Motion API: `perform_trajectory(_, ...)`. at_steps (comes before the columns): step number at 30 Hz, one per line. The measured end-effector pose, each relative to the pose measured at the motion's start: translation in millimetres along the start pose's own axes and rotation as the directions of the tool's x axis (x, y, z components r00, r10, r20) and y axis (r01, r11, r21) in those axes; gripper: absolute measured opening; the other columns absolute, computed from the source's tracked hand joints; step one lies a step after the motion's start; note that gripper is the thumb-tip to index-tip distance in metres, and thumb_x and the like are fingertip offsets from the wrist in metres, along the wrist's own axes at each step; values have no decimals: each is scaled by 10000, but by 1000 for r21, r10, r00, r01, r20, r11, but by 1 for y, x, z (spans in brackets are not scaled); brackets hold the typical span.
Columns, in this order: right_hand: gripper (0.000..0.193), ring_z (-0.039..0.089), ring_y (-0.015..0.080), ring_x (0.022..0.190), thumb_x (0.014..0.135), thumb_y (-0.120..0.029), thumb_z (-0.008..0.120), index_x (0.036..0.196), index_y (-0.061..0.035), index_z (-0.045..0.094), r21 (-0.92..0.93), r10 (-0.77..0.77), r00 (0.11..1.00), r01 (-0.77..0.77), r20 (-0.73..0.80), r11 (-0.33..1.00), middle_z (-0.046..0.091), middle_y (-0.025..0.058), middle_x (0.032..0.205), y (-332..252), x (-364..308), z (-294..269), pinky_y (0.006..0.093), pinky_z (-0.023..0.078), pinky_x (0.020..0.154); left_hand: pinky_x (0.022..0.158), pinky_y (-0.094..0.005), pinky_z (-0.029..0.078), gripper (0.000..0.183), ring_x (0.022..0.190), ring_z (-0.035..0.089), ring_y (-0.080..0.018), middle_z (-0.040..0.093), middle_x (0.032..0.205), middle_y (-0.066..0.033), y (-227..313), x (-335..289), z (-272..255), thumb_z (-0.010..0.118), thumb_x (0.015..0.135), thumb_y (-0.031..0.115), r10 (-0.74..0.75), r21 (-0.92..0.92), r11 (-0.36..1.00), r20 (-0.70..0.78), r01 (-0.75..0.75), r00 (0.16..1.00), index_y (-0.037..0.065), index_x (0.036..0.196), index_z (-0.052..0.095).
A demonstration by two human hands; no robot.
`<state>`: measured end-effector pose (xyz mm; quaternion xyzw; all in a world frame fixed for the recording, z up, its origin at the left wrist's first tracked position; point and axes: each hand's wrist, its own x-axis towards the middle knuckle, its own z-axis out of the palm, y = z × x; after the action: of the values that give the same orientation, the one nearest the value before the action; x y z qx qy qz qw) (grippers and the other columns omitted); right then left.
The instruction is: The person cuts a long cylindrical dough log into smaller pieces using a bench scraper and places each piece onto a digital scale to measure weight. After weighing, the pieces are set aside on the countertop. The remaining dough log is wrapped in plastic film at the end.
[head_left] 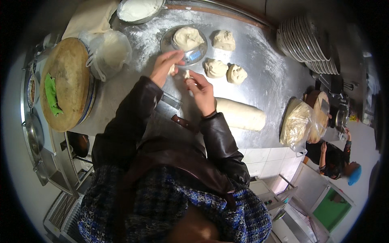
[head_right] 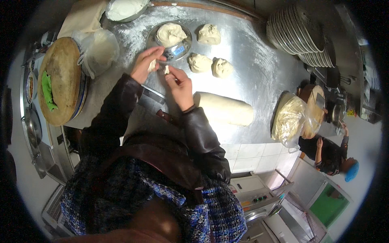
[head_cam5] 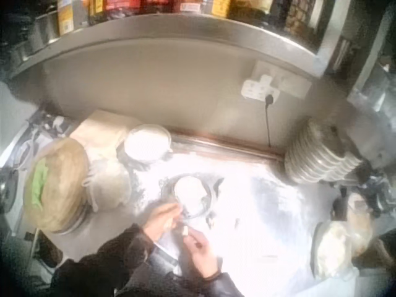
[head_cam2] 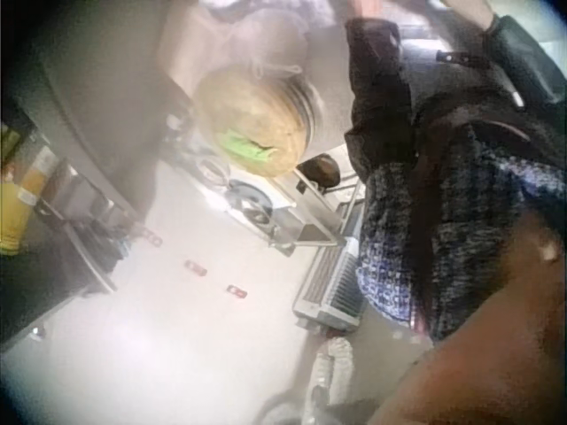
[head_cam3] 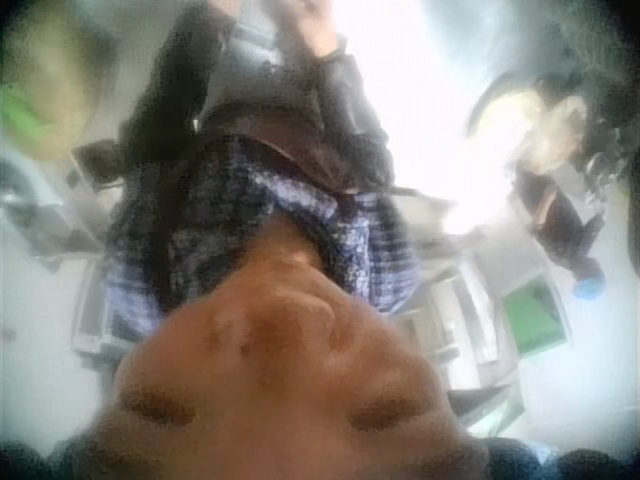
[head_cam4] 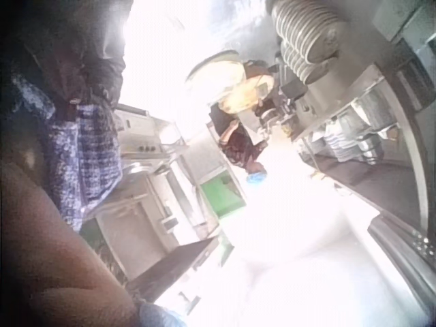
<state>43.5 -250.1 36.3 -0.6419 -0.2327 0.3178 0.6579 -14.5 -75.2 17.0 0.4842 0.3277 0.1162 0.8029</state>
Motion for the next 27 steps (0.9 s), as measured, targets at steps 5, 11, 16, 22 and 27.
perform_trajectory(5,464,539,377,1059,768,-52,686,1231,-33,660,-716,-355,917,372,183,591,567,165,1209,14,-26,41,437,444,930,689,-257,469,322,796,575,-91,611,900,7,-45,-47,-6,668,975,326,-187,-263,950,-45,169,981,41,1124,673)
perform_trajectory(11,528,538,325,1100,768,-34,719,1291,-44,645,-533,-299,925,379,234,756,536,160,1223,17,-24,39,400,461,945,657,-260,470,233,768,583,-98,574,839,14,-47,-46,-27,711,949,268,-202,-286,944,-105,165,974,45,1006,677)
perform_trajectory(16,466,566,312,1096,800,10,691,1262,-55,666,-447,-271,933,352,235,822,547,146,1230,26,-31,31,376,478,958,556,-253,433,225,637,527,-83,516,721,49,-49,-36,-20,718,946,285,-239,-355,915,-91,193,967,76,939,635)
perform_trajectory(22,357,593,321,1096,838,-5,660,1192,-49,689,-438,-229,961,274,153,856,604,146,1170,45,-50,19,378,489,946,379,-262,263,317,425,333,-84,372,573,63,-60,-36,-28,649,987,360,-310,-443,871,-162,212,937,122,816,530)
perform_trajectory(27,302,609,323,1067,860,-9,652,1157,-39,696,-490,-206,971,237,118,839,619,150,1147,54,-54,10,372,497,928,351,-272,227,366,388,291,-94,334,558,61,-66,-28,-36,581,1018,412,-303,-468,865,-203,179,931,132,801,491)
